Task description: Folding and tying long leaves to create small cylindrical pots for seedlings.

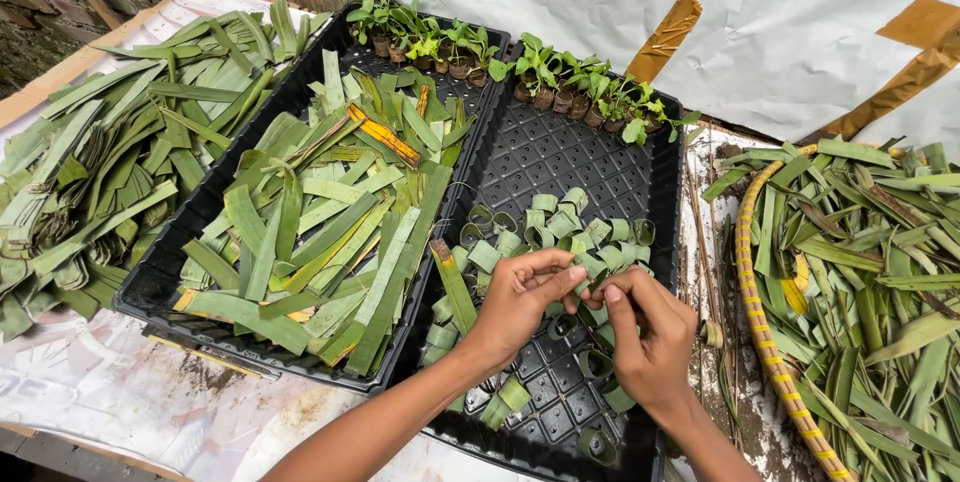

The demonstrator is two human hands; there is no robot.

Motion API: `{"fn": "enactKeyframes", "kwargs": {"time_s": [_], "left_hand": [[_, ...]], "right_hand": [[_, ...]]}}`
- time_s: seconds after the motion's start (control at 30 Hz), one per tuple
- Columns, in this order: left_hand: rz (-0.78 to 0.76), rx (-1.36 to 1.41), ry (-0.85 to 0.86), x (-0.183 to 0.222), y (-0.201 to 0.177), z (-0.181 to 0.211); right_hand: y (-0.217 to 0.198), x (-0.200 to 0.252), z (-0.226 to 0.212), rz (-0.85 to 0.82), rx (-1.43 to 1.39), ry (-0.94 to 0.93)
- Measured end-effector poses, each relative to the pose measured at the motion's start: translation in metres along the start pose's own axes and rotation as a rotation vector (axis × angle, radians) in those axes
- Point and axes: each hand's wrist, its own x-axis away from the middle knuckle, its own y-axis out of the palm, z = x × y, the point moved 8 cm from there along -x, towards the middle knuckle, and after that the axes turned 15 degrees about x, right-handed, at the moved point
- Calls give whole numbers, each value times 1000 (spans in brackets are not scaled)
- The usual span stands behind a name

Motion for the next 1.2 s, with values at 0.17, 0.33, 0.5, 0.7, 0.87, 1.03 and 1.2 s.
{"fn": "enactKeyframes", "kwargs": {"time_s": [0.17,0.33,0.5,0.7,0.87,1.03,1.2], "left_hand": [[-23,81,-87,-1,5,13],[-8,59,-176,1,-1,7],[-24,57,-217,0,-4,-1],[-5,10,-170,-2,-5,2],[130,-110,-141,1,-15,7],[273,-378,-72,3,-31,20],[264,-402,-30,-2,-34,29]], "right_hand": [[-10,-6,7,4,107,59],[-6,-11,22,-156,60,228],[5,-8,29,-236,-5,187],[0,-14,6,-124,130,9],[1,-12,19,-186,257,9],[11,-9,30,-464,385,87],[14,-3,42,-594,480,134]]}}
